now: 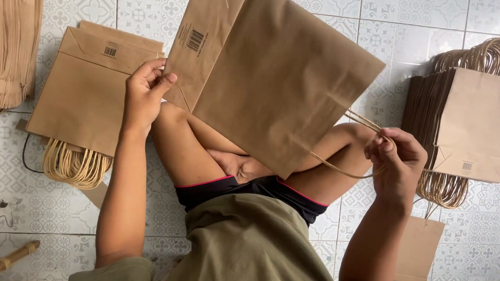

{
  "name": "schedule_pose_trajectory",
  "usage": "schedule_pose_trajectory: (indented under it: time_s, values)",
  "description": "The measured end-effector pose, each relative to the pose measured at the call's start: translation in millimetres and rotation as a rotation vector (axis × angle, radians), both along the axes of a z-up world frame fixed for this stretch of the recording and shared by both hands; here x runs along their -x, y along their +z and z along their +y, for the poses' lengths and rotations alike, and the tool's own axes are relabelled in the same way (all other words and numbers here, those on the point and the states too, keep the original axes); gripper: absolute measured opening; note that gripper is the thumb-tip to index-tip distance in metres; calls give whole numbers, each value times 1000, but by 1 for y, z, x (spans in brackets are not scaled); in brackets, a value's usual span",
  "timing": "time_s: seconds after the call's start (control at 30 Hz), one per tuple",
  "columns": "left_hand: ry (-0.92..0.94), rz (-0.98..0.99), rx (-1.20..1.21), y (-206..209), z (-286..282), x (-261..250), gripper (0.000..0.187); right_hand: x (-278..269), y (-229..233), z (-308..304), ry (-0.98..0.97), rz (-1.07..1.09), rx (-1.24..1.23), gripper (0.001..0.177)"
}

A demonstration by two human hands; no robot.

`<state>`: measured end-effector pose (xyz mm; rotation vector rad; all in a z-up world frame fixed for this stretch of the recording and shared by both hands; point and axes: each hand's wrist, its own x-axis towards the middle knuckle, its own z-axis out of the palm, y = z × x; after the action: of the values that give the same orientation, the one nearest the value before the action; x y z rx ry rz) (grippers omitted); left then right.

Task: The person picks up flat paper bags, opens them to expand the bottom gusset, and then folds them flat again for storage or use.

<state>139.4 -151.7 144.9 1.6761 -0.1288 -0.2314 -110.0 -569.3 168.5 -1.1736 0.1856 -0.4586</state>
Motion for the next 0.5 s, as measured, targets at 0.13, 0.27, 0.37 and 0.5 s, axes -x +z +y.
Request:
schedule_pose_trajectory:
  time_s: [0.13,0.27,0.37,0.5]
  values:
    - [20,103,54,-13,-2,-1,38,-2,8,-7,120,-79,-69,21]
    - [30,91,19,-11,-12,1,45,-9,32,-9,385,-307,-236,44]
    - [-34,-22,13,-32,-24,-2,57,-24,57,5,491,-413,-256,55]
    - [-223,-332,-247,-31,-50,10,65,-44,79,30,537,-423,-315,54]
